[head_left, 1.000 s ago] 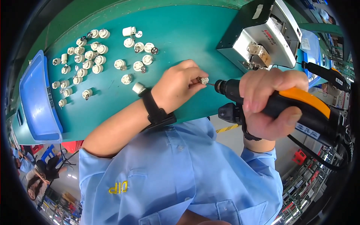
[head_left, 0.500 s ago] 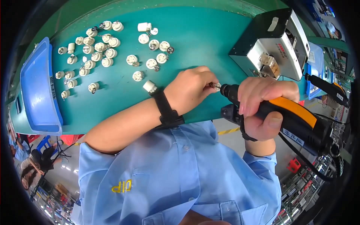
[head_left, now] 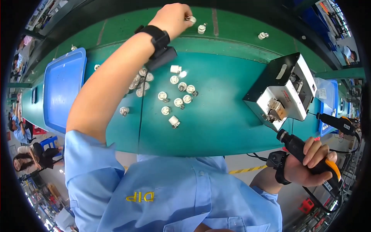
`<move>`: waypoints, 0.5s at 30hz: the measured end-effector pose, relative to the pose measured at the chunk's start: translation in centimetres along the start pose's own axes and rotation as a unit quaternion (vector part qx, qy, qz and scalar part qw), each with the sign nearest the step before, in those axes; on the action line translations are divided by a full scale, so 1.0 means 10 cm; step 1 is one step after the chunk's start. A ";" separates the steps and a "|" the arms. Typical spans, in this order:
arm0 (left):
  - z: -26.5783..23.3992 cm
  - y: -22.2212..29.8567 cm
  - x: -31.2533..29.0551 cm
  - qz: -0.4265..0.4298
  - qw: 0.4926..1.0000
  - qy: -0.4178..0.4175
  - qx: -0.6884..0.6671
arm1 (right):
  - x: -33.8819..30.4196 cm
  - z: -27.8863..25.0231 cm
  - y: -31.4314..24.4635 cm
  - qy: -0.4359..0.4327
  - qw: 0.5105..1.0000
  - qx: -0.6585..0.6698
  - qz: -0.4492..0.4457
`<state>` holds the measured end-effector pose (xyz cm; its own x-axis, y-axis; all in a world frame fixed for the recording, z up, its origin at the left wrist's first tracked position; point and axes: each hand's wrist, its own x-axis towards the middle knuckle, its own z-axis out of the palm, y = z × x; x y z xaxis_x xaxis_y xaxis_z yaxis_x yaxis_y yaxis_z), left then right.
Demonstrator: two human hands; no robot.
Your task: The person picks up a white component and a metal piece, places them into a fixture, and uses a power tool on the assembly before setting it aside. This process is repeated multiple times with other components on the work surface.
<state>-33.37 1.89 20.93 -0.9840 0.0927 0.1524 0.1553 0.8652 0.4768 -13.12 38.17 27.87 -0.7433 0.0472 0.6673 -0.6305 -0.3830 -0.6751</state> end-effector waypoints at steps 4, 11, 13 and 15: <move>0.45 -0.02 0.26 0.260 0.950 0.134 0.110 | 0.00 0.00 -0.04 0.037 0.997 -0.073 -0.012; 0.27 0.51 0.04 0.200 0.978 -0.053 0.015 | 0.18 -0.08 0.10 0.078 0.992 -0.096 -0.035; 0.11 0.93 -0.32 0.210 0.972 -0.099 -0.029 | 0.17 -0.11 0.15 0.055 0.992 -0.108 -0.014; 0.14 1.10 -0.71 0.287 0.947 -0.140 -0.025 | 0.14 -0.11 0.22 0.064 0.990 -0.124 0.006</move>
<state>-24.75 11.45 23.89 -0.7197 0.6740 0.1669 0.6690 0.6088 0.4263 -15.82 38.40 26.95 -0.7633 0.1673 0.6240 -0.6452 -0.1474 -0.7496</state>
